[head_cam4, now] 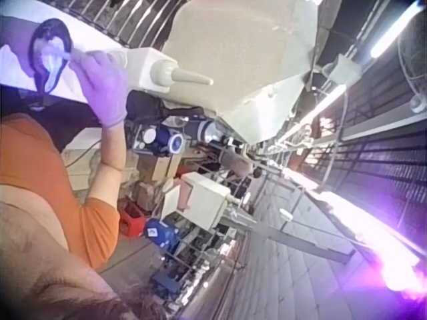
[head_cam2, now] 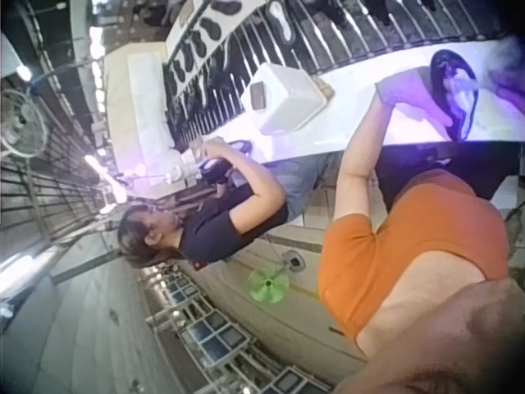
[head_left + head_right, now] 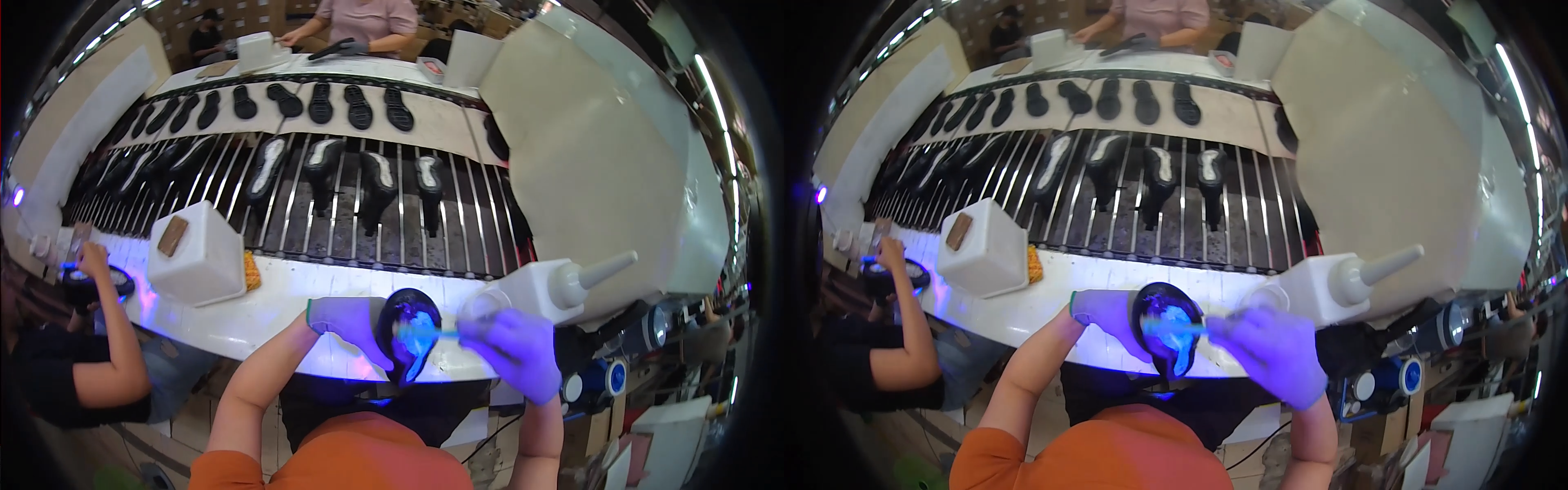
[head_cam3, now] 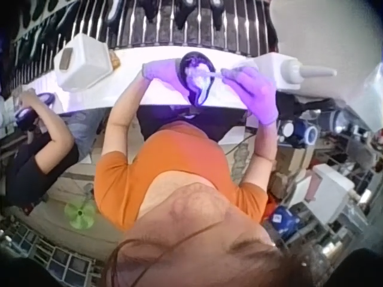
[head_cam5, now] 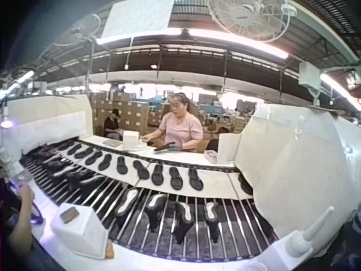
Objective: Applying sealant or glue to the soles of sneakers using a brush on an assembly line.
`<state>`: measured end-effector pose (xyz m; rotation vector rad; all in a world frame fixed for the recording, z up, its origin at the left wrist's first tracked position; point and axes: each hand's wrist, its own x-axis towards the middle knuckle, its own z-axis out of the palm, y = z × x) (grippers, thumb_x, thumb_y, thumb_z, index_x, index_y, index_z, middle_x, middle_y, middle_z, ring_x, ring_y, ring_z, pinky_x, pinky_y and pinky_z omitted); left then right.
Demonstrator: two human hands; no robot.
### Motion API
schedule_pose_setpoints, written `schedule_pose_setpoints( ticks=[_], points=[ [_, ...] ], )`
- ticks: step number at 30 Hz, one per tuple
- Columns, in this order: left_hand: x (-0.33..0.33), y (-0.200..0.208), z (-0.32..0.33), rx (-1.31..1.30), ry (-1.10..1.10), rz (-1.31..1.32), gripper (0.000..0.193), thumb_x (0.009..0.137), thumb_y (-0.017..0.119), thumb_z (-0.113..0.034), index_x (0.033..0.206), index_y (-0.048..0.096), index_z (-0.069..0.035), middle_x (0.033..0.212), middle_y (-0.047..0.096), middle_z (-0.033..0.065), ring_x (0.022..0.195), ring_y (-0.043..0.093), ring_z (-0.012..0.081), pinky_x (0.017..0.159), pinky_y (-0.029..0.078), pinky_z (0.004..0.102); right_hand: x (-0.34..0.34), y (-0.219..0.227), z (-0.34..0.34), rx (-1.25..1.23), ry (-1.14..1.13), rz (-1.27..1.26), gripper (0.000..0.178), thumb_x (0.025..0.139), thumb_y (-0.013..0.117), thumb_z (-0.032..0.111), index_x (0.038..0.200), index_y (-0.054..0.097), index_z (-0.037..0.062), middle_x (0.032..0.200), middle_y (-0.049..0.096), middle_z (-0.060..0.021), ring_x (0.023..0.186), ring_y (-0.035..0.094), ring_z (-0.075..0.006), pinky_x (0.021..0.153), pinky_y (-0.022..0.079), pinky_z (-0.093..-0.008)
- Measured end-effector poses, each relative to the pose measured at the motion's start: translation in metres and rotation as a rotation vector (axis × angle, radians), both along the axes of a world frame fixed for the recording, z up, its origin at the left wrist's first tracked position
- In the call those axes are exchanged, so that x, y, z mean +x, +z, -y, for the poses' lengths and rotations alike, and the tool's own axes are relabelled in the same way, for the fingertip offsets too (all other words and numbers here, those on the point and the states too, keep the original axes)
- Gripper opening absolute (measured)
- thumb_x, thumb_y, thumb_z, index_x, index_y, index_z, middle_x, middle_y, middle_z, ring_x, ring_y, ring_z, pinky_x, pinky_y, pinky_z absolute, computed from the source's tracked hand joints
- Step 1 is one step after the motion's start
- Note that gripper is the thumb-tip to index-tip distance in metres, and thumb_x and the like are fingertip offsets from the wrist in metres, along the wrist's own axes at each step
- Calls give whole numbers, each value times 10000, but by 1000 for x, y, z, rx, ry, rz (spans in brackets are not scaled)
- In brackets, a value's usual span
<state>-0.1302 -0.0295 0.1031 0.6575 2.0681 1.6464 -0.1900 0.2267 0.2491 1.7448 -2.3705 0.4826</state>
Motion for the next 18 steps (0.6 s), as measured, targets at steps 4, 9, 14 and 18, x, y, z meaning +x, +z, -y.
schedule_pose_setpoints(
  ticks=[4,9,14,18],
  points=[
    [-6,18,-4,-67,16,-50,699,628,898,-312,1202,603,-44,1096,664,70,967,617,153,884,500,303,-5,-6,7,-178,-86,157,225,756,760,121,979,732,108,779,655,-59,661,639,-229,575,500,-318],
    [4,14,10,159,112,126,754,619,890,-126,1282,543,-31,1192,632,59,1056,592,149,978,467,306,-12,-3,-16,-42,-115,220,137,809,716,133,939,739,93,745,642,-46,614,609,-176,563,467,-272],
    [26,-23,8,285,445,301,877,555,898,-45,1342,509,-53,1252,607,52,1137,566,186,1042,431,349,-32,-66,-82,-239,-696,286,160,798,700,117,915,708,8,791,669,-140,693,657,-263,644,501,-349],
    [48,-91,11,399,747,219,840,597,884,-51,1336,486,-20,1246,602,69,1129,570,178,1007,451,342,-17,-140,-88,115,-957,169,169,815,674,176,952,660,79,830,639,-141,806,645,-336,698,508,-446]
  ],
)
